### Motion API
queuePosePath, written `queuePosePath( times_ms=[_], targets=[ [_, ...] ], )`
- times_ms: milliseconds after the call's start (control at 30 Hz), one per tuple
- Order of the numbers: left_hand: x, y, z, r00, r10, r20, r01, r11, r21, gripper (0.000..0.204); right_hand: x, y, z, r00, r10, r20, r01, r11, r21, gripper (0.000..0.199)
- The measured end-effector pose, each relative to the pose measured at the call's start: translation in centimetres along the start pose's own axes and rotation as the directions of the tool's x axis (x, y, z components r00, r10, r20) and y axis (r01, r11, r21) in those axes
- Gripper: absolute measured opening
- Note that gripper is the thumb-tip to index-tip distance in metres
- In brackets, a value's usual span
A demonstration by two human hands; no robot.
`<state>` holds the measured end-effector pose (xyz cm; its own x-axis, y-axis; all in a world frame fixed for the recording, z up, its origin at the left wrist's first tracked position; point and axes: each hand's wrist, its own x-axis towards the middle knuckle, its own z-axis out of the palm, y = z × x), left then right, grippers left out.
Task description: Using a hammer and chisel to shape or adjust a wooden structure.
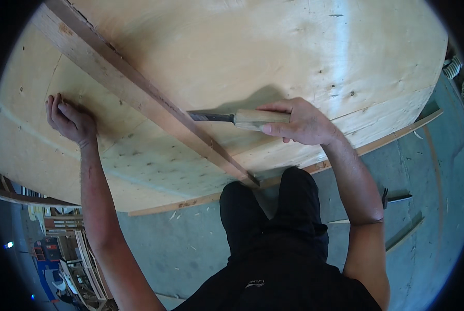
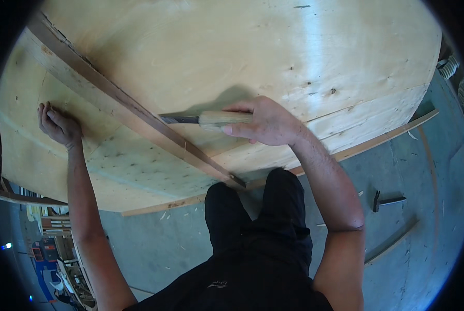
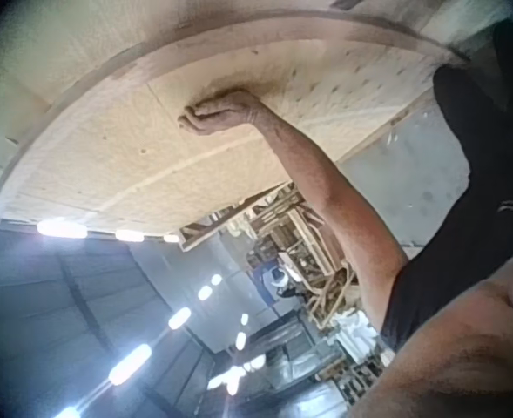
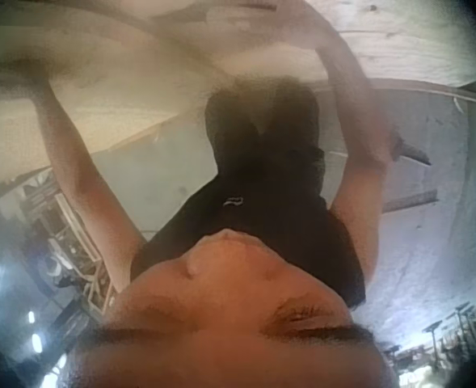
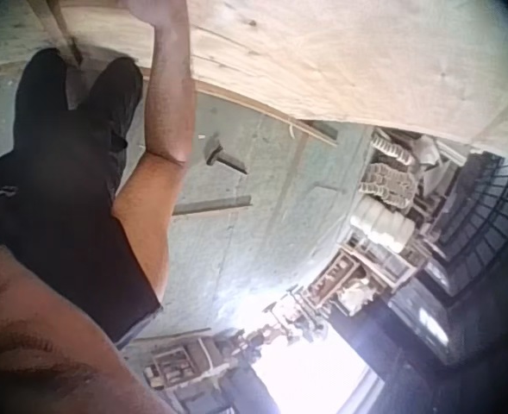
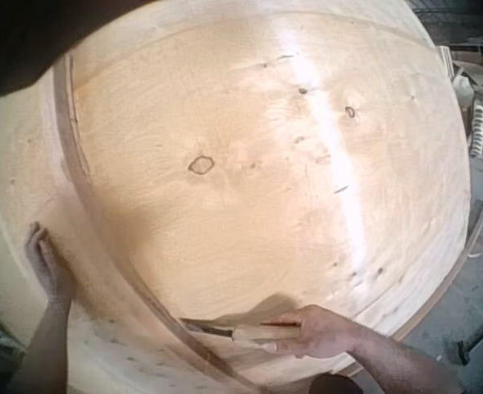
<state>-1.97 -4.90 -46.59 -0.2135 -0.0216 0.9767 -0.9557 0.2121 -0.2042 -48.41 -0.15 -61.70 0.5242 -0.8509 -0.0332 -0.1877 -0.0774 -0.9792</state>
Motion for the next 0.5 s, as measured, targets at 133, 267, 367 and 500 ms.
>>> queuePosePath(
  times_ms=[133, 267, 367, 500],
  targets=[
    [0.2, -0.4, 1.2, 0.999, -0.032, -0.035, 0.031, 0.999, -0.032, 0.036, -4.0, 4.2, 1.7, 0.974, 0.228, 0.001, -0.228, 0.974, -0.009, 0.054],
    [-2.7, 3.6, 1.6, 0.796, -0.485, 0.363, 0.606, 0.644, -0.468, 0.031, -9.0, 11.6, 2.9, 0.986, 0.132, -0.098, -0.157, 0.934, -0.322, 0.059],
    [-8.3, 20.7, -3.6, 0.834, 0.228, 0.503, 0.035, 0.887, -0.46, 0.078, -11.8, 12.9, 4.4, 0.982, 0.133, -0.132, -0.174, 0.911, -0.373, 0.06],
    [-16.0, 34.4, -8.0, 0.681, 0.371, 0.631, 0.185, 0.746, -0.639, 0.077, -14.9, 11.5, 5.9, 0.993, 0.12, -0.015, -0.119, 0.948, -0.296, 0.059]
  ],
)
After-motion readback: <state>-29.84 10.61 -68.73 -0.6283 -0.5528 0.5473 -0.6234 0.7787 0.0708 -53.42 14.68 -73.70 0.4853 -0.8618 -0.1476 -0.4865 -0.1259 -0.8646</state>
